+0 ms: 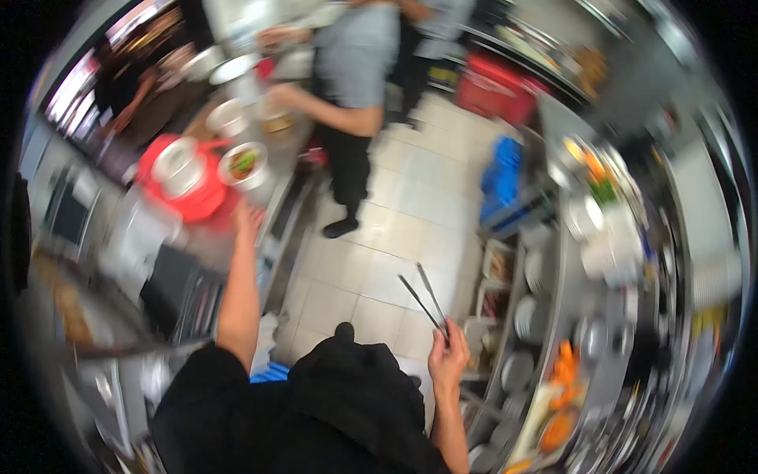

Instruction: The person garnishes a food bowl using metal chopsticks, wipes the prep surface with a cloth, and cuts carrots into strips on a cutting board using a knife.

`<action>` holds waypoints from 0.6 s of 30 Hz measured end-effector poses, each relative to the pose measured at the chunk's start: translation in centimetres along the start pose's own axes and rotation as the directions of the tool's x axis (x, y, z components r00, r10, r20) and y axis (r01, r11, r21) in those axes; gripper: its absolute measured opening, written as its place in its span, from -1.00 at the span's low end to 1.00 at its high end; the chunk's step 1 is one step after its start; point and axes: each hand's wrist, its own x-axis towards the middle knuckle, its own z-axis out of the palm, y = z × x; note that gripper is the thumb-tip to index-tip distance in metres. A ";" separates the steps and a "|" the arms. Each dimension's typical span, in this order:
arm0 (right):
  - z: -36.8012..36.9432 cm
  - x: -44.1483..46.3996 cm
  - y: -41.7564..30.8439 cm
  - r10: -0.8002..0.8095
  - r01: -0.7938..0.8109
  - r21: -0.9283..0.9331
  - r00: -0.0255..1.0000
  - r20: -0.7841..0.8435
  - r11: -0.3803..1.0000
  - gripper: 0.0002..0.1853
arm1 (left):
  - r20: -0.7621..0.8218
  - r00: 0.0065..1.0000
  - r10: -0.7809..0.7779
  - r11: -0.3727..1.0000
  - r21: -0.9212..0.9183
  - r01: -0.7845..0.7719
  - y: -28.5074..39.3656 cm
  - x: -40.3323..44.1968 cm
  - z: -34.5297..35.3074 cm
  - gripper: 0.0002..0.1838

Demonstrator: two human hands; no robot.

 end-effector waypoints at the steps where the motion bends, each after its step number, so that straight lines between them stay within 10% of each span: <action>1: -0.7 0.1 1.4 0.014 -0.010 0.058 0.997 -0.073 0.998 -0.70 | 0.108 0.994 0.023 1.000 -0.006 -0.022 -2.1 -1.7 -1.3 -0.29; 4: -6.9 -0.3 4.1 0.037 -0.073 -0.118 0.958 -0.284 0.990 -0.69 | 0.199 0.935 -0.295 0.950 0.165 0.264 -11.8 -9.6 -4.6 -0.39; 6: -11.8 -2.0 7.6 0.137 -0.242 -0.198 0.891 -0.434 0.950 -0.67 | 0.361 0.631 -0.687 0.721 0.225 0.656 -19.5 -12.8 -10.7 -0.54; 7: -14.5 -2.5 8.7 0.143 -0.271 -0.186 0.847 -0.511 0.944 -0.66 | -0.034 0.682 -0.731 0.588 0.476 0.654 -20.5 -18.9 -10.8 -0.68; 8: -17.1 -3.5 10.9 0.133 -0.319 -0.218 0.792 -0.596 0.922 -0.67 | -0.109 0.551 -0.828 0.335 0.692 0.640 -23.3 -20.2 -14.7 -0.75; 10: -22.9 -6.1 15.1 0.228 -0.477 -0.140 0.631 -0.742 0.868 -0.67 | 0.016 0.613 -0.790 0.192 0.956 0.223 -23.2 -25.0 -21.5 -0.73; 13: -32.8 -9.4 20.1 0.231 -0.611 -0.090 0.426 -0.875 0.787 -0.64 | -0.149 0.689 -0.710 -0.037 0.984 0.174 -23.2 -29.7 -20.5 -0.71; 18: -47.8 -17.1 33.9 0.161 -0.766 0.073 0.040 -0.986 0.638 -0.62 | -0.215 0.815 -0.538 -0.022 0.970 0.241 -25.6 -32.6 -11.1 -0.68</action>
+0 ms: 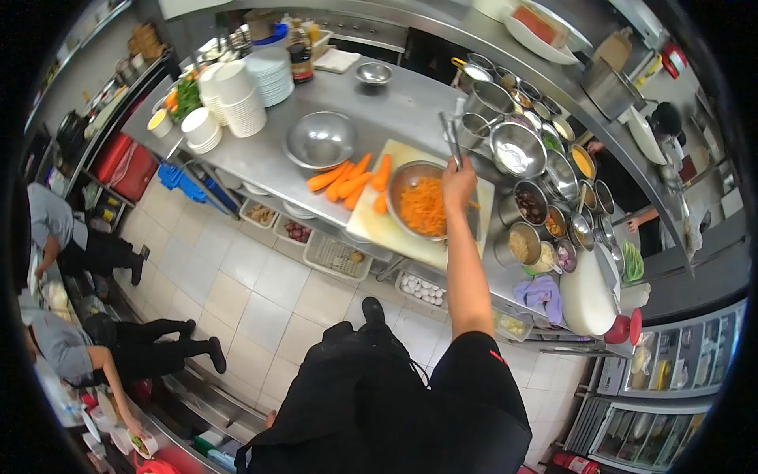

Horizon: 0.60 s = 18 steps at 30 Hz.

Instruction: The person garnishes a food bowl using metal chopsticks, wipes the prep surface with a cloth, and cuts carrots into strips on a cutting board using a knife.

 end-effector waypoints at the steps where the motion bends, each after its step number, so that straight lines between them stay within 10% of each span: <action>1: 0.8 3.0 2.9 0.051 -0.051 -0.072 0.999 -0.006 0.996 -0.60 | -0.006 1.000 -0.028 0.999 -0.027 0.028 1.8 0.2 0.7 -0.67; 4: 3.3 10.9 9.9 0.148 -0.137 -0.252 0.989 0.023 0.958 -0.55 | 0.073 0.991 -0.111 0.983 -0.138 0.120 7.5 1.3 4.8 -0.62; 8: 5.0 17.8 15.0 0.010 0.017 -0.198 0.991 0.131 0.980 -0.61 | 0.193 0.922 0.335 0.940 -0.137 -0.313 14.0 -4.7 14.5 -0.57; 12: 1.3 17.6 15.1 -0.055 0.093 -0.296 0.990 0.132 0.951 -0.68 | 0.458 0.703 0.544 0.732 0.150 -0.664 19.2 -15.6 25.5 -0.57; 15: -1.7 11.0 17.3 0.167 0.097 -0.433 0.831 0.531 0.896 -0.78 | 0.653 0.520 0.551 0.587 0.139 -0.797 20.9 -23.8 32.8 -0.58; 18: -3.0 4.6 17.5 -0.038 0.244 -0.327 0.849 0.528 0.913 -0.86 | 0.828 0.336 0.449 0.470 0.101 -0.877 21.6 -30.1 38.9 -0.59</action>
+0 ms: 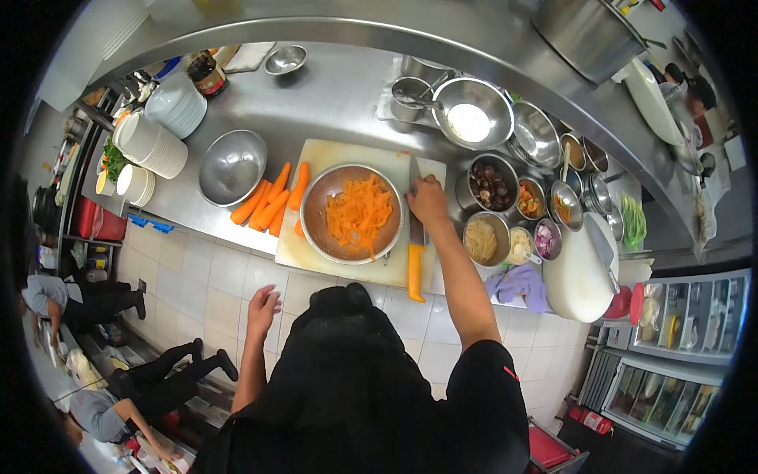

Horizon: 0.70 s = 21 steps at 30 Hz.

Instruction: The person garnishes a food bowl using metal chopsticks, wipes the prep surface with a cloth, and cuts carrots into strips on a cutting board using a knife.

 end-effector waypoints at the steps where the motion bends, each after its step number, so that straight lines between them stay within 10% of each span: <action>1: 0.8 -0.6 0.1 -0.042 0.043 0.008 0.999 -0.026 0.999 -0.88 | 0.094 0.995 0.017 1.000 -0.003 -0.017 1.7 1.0 1.4 -0.58; 5: 2.8 -0.8 1.7 -0.083 0.088 0.043 0.991 -0.106 0.995 -0.88 | 0.327 0.937 -0.123 0.985 -0.077 0.156 9.1 3.2 7.7 -0.51; 8: -1.9 -0.5 -2.3 0.324 -0.303 0.367 0.946 0.005 0.880 -0.85 | 0.343 0.911 -0.230 0.961 -0.067 0.268 12.0 4.6 11.8 -0.56; 13: -3.4 -3.3 -7.4 -0.117 0.143 0.342 0.989 -0.095 0.929 -0.79 | 0.335 0.938 -0.091 0.895 -0.385 0.225 14.0 5.9 14.0 -0.63; 17: -5.9 -6.2 -10.4 0.410 -0.231 0.514 0.872 -0.267 0.826 -0.82 | 0.319 0.948 -0.012 0.875 -0.454 0.165 17.3 6.9 9.5 -0.59; 21: 1.0 -10.9 -8.6 0.334 -0.264 0.325 0.925 -0.182 0.908 -0.86 | 0.266 0.956 0.122 0.904 -0.428 0.004 21.5 7.6 2.1 -0.57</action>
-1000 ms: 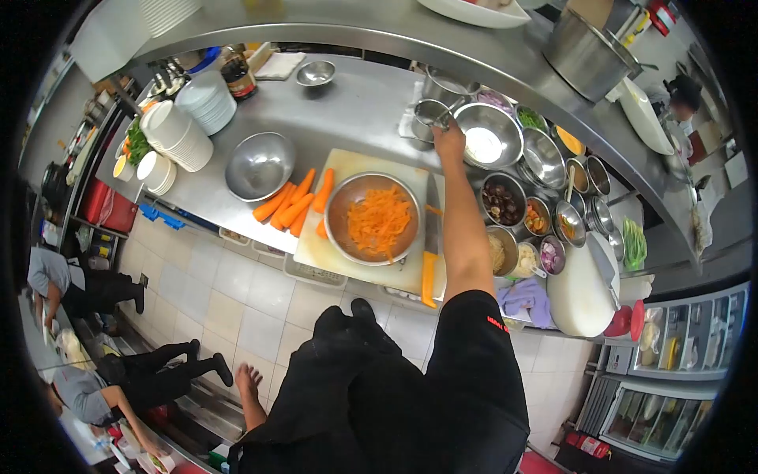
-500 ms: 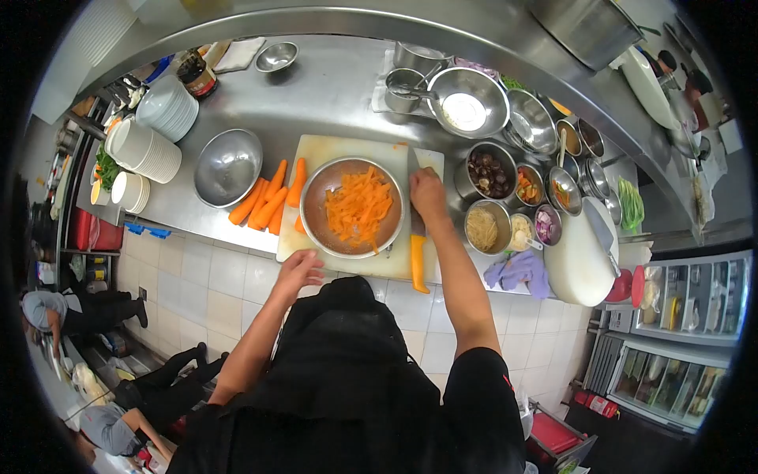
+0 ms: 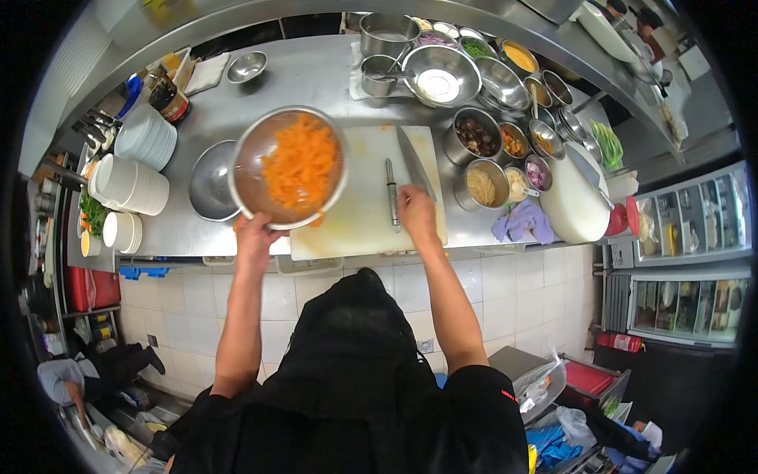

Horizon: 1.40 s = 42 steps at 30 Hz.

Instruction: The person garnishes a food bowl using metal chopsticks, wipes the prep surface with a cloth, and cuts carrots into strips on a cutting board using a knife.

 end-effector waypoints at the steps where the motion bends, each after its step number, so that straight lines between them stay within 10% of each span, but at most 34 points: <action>1: 0.7 -0.4 -0.5 -0.016 0.016 -0.044 1.000 0.005 0.999 -0.85 | 0.013 1.000 0.021 0.997 0.071 -0.022 1.3 -0.3 -1.7 -0.57; 10: 7.6 13.6 0.1 -0.182 0.159 -0.276 0.981 -0.062 0.948 -0.75 | -0.167 0.986 0.001 0.998 0.067 0.011 1.0 -8.3 -14.8 -0.58; 16: 14.1 16.0 0.1 -0.019 0.128 -0.492 0.975 0.220 0.861 -0.75 | -0.170 0.963 -0.208 0.973 0.063 0.221 -3.3 -16.1 -19.5 -0.69; 26: 9.1 -11.6 -4.7 -0.564 0.563 0.076 0.794 0.226 0.823 -0.59 | -0.047 0.939 -0.339 0.868 0.368 0.332 -19.0 -12.3 -19.9 -0.69; 29: 3.5 -16.8 -4.8 -0.538 0.498 0.206 0.750 0.385 0.842 -0.64 | 0.013 0.933 -0.359 0.827 0.468 0.311 -23.0 -9.8 -16.3 -0.69; 34: -5.1 -25.4 2.6 -0.046 0.055 -0.035 0.975 0.218 0.998 -0.61 | 0.189 0.902 -0.388 0.835 0.486 0.258 -26.7 -11.0 -9.7 -0.71; 42: -24.3 -45.1 17.9 0.178 -0.190 0.121 0.978 0.109 0.974 -0.45 | 0.352 0.747 -0.564 0.692 0.696 0.194 -33.8 -23.6 7.0 -0.66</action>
